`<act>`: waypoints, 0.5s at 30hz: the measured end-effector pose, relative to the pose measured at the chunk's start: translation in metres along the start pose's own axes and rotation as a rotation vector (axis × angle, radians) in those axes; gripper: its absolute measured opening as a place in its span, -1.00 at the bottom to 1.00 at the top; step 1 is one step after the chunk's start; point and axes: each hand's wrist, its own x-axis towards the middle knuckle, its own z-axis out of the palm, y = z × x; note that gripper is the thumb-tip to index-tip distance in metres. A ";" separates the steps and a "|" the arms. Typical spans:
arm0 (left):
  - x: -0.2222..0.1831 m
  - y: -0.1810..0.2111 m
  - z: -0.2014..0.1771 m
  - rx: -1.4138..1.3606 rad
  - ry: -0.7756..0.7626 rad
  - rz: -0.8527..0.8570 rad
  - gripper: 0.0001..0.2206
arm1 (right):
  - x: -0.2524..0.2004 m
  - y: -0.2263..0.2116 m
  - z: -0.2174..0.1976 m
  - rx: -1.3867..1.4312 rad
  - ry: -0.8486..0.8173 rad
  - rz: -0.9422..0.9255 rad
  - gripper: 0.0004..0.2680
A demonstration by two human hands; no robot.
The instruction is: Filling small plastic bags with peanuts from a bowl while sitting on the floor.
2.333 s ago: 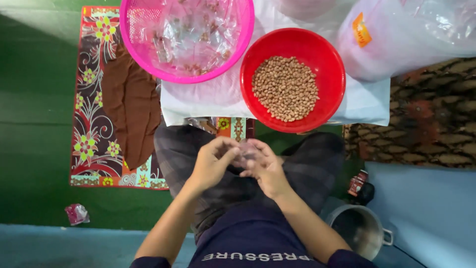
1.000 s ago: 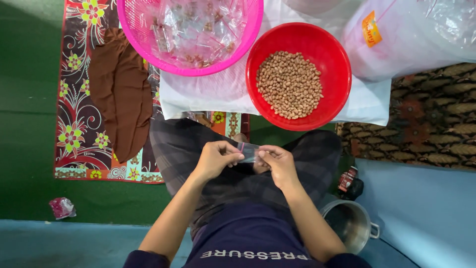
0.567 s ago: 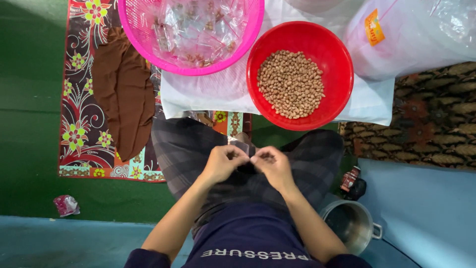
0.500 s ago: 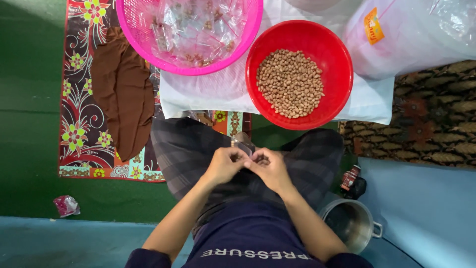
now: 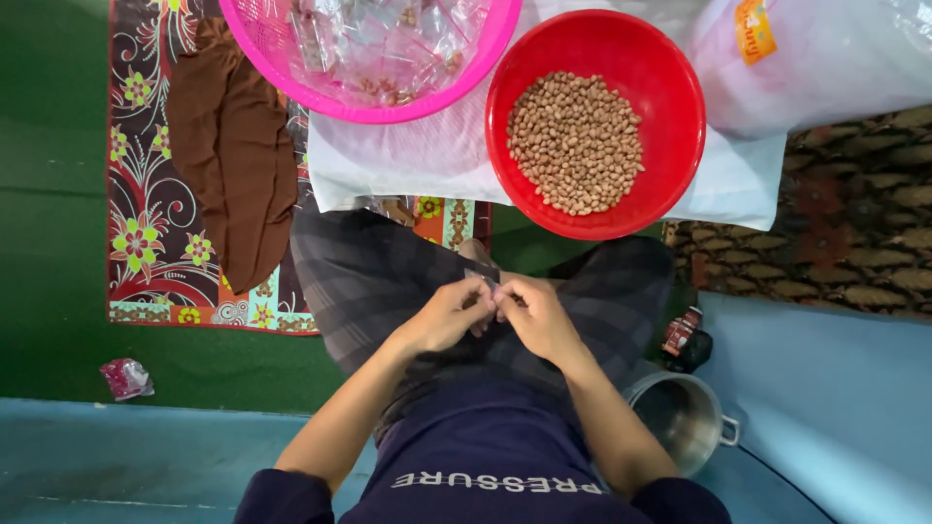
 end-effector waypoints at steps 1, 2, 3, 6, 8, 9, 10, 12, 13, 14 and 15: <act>-0.003 0.007 0.002 0.080 -0.048 0.003 -0.85 | -0.003 -0.003 -0.001 -0.170 -0.039 -0.055 -0.93; -0.004 0.015 0.004 0.160 -0.096 0.008 -0.79 | -0.005 -0.007 -0.002 -0.341 -0.077 -0.111 -0.94; -0.004 0.014 0.003 0.159 -0.097 0.010 -0.79 | -0.004 -0.007 -0.002 -0.343 -0.076 -0.112 -0.94; -0.006 0.018 0.005 0.289 -0.060 0.066 -0.78 | -0.001 -0.007 -0.001 -0.367 -0.123 -0.090 -0.90; -0.009 0.032 0.006 0.501 0.089 0.145 -0.84 | 0.004 -0.009 0.001 -0.439 -0.069 -0.148 -0.85; -0.008 0.029 0.007 0.501 0.090 0.149 -0.84 | 0.002 -0.012 0.002 -0.441 -0.067 -0.150 -0.85; -0.006 0.026 0.007 0.648 0.136 0.180 -0.85 | 0.002 -0.016 0.003 -0.468 -0.049 -0.163 -0.85; -0.004 0.022 0.008 0.795 0.186 0.216 -0.85 | 0.002 -0.017 0.004 -0.496 -0.028 -0.180 -0.85; -0.004 0.021 0.009 0.742 0.185 0.213 -0.88 | 0.001 -0.014 0.005 -0.472 -0.041 -0.177 -0.84; -0.004 0.019 0.010 0.688 0.180 0.206 -0.85 | 0.000 -0.011 0.005 -0.446 -0.053 -0.170 -0.83; -0.004 0.020 0.008 0.690 0.180 0.209 -0.85 | 0.001 -0.008 0.005 -0.446 -0.051 -0.172 -0.83</act>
